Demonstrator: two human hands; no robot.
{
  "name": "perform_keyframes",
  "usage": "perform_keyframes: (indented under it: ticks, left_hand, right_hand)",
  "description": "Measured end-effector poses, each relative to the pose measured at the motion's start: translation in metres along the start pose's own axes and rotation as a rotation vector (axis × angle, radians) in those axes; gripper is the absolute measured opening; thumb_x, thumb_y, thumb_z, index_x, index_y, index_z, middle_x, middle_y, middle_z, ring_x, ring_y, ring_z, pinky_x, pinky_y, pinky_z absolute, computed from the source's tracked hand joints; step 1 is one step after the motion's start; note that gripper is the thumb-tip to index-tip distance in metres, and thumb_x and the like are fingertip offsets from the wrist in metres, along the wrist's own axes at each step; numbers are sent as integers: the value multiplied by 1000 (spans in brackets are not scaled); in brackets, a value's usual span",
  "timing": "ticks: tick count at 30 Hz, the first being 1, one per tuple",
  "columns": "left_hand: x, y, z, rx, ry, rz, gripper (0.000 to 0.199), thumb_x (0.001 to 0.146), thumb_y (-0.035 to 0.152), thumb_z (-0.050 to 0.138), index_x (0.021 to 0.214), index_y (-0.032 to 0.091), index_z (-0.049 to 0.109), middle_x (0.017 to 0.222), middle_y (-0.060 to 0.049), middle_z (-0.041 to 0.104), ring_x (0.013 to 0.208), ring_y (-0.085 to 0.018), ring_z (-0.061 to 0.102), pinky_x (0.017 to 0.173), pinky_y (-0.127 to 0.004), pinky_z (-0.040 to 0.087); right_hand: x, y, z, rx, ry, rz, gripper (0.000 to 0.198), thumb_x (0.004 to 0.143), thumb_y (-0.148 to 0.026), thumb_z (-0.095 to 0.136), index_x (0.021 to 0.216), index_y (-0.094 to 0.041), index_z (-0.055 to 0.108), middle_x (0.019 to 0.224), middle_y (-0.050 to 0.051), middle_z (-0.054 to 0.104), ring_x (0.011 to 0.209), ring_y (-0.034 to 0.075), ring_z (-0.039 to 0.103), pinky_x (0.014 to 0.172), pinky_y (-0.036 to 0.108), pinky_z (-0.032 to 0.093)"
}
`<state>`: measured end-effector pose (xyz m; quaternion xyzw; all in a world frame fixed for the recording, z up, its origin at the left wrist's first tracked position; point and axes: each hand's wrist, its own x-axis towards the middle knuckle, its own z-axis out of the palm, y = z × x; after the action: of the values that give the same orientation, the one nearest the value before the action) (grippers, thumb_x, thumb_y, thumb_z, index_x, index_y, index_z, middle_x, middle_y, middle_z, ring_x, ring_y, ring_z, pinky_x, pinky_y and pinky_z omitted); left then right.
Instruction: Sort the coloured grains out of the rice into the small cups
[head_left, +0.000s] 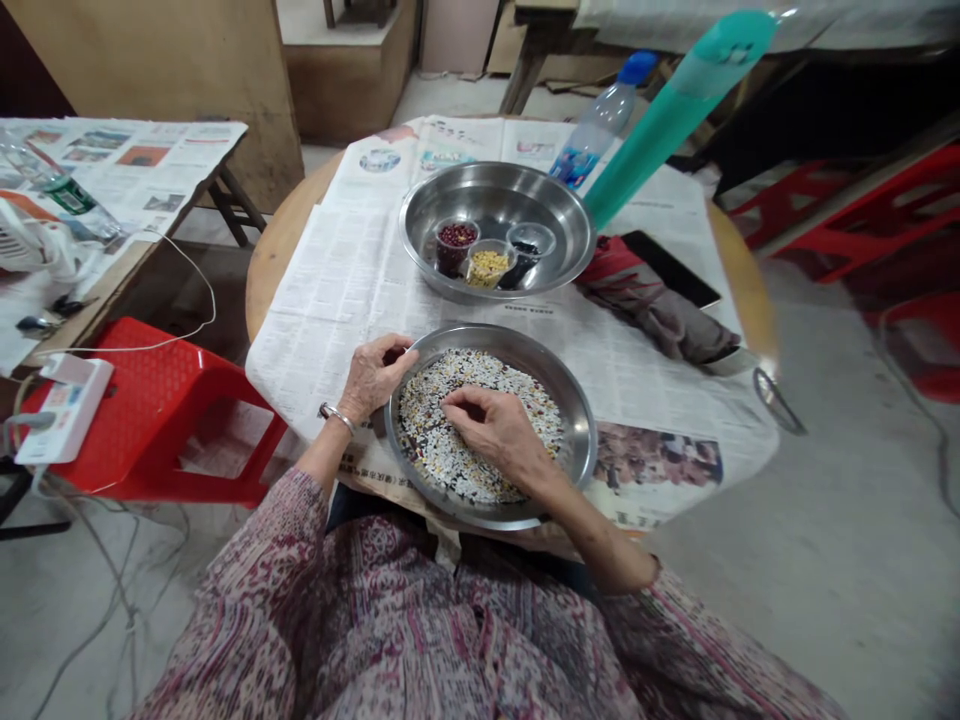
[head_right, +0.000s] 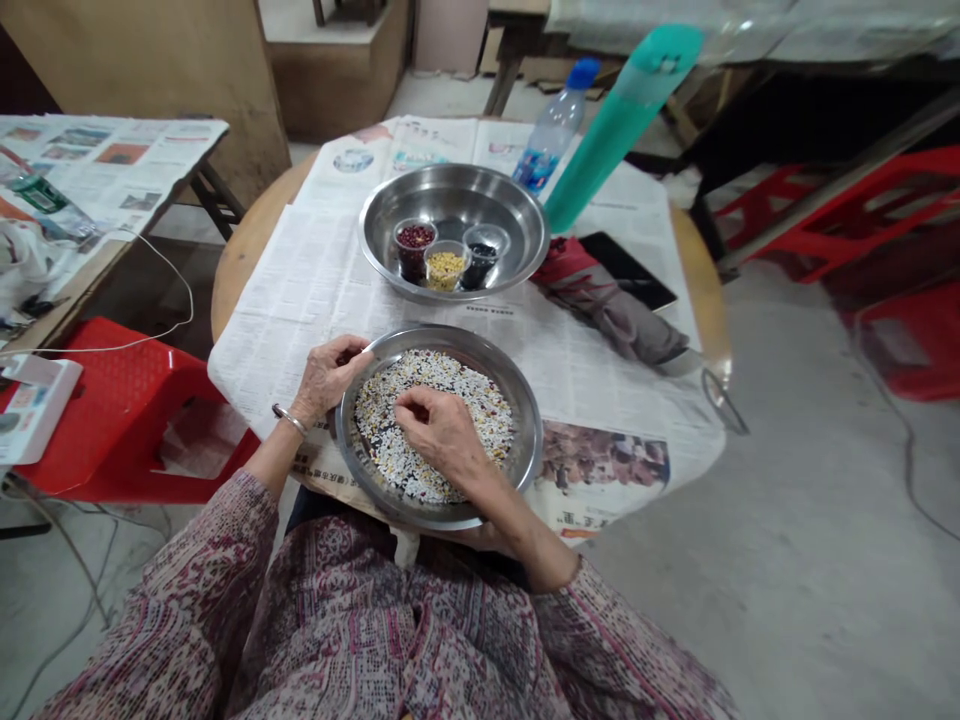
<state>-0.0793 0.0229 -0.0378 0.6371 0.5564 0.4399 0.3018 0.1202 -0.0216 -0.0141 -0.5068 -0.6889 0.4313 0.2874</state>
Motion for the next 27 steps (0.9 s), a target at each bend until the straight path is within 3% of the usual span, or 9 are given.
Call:
perform_keyframes:
  ticks: [4, 11, 21, 27]
  left_hand:
    - [0, 0, 0, -4, 4, 2, 12, 85, 28, 64, 87, 19, 72, 76, -1, 73, 65, -12, 61, 65, -25, 50]
    - [0, 0, -1, -15, -9, 5, 14, 86, 29, 64, 89, 18, 72, 78, -1, 73, 67, -12, 63, 66, -26, 50]
    - [0, 1, -2, 3, 1, 10, 17, 86, 30, 62, 88, 17, 73, 78, -1, 73, 68, -13, 62, 65, -23, 49]
    - [0, 3, -2, 17, 7, 1, 16, 87, 29, 63, 88, 17, 73, 76, -1, 73, 66, -12, 62, 64, -23, 49]
  right_hand:
    - [-4, -6, -3, 116, 10, 79, 20, 80, -35, 58, 71, -21, 68, 61, -1, 60, 56, 13, 48, 56, 28, 38]
    - [-4, -13, -6, 184, 18, 81, 15, 74, -33, 59, 67, -21, 64, 57, -3, 54, 53, 11, 45, 52, 27, 34]
    - [2, -14, -5, 473, -5, 272, 14, 70, -35, 64, 71, -21, 60, 49, -2, 64, 40, 10, 51, 45, 24, 40]
    - [3, -8, -4, 539, 17, 286, 15, 68, -33, 68, 73, -20, 61, 48, -4, 62, 39, 9, 51, 41, 21, 40]
